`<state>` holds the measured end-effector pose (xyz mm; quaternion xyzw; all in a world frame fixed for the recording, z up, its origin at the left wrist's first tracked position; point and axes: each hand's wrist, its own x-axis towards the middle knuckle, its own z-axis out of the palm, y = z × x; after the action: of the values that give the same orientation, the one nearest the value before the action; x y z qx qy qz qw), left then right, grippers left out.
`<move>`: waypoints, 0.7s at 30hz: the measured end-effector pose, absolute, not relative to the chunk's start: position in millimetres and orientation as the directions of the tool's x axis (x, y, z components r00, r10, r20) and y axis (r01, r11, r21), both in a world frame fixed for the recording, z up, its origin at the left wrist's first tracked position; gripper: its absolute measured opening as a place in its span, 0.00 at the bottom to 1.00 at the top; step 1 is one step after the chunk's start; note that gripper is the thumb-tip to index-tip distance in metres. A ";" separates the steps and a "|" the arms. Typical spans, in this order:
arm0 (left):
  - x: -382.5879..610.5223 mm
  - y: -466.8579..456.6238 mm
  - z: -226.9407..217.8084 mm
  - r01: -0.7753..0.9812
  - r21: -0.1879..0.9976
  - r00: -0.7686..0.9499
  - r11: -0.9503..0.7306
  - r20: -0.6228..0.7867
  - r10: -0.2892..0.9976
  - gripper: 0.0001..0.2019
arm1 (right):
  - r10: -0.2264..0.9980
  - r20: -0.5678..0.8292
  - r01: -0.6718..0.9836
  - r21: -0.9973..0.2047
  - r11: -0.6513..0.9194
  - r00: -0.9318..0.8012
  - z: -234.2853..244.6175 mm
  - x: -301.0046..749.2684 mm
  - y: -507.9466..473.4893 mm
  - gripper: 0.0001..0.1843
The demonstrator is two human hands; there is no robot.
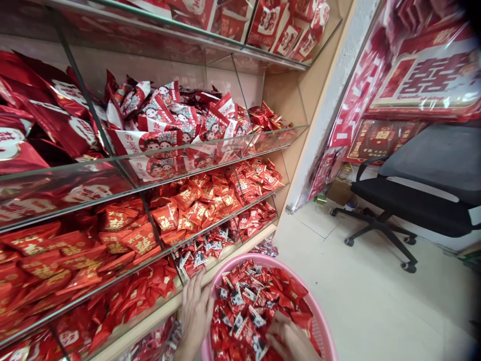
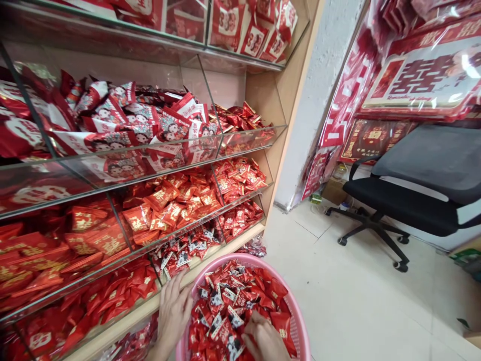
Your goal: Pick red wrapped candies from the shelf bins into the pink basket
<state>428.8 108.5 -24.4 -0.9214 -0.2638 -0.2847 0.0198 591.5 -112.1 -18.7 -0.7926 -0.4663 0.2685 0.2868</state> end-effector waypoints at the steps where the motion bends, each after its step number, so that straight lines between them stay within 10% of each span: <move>1: 428.7 108.6 -24.6 0.495 0.115 0.698 -0.861 0.537 0.473 0.15 | 0.896 -0.148 0.639 -0.653 -0.407 0.419 -15.0 592.6 -110.3 0.16; 11: 427.4 112.3 -31.1 0.496 0.087 0.697 -0.864 0.553 0.456 0.13 | 0.886 0.140 0.733 -0.627 -0.265 0.441 59.4 624.6 -10.7 0.12; 15: 427.0 113.6 -30.9 0.490 0.074 0.699 -0.869 0.562 0.442 0.15 | 0.789 -0.174 0.101 -0.953 -0.285 0.589 61.4 632.6 63.9 0.06; 17: 426.8 113.9 -30.2 0.490 0.074 0.699 -0.869 0.563 0.442 0.16 | 0.726 -0.428 -0.287 -0.903 -0.319 0.539 57.9 633.6 94.3 0.05; 21: 426.5 114.4 -29.3 0.487 0.066 0.691 -0.871 0.581 0.431 0.15 | 0.674 -0.544 -0.476 -0.823 -0.311 0.500 46.7 631.6 127.5 0.10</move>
<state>426.5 114.4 -29.3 -0.9182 -0.2500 -0.3037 0.0466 631.6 127.5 46.7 -0.6417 -0.0771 0.4939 0.5817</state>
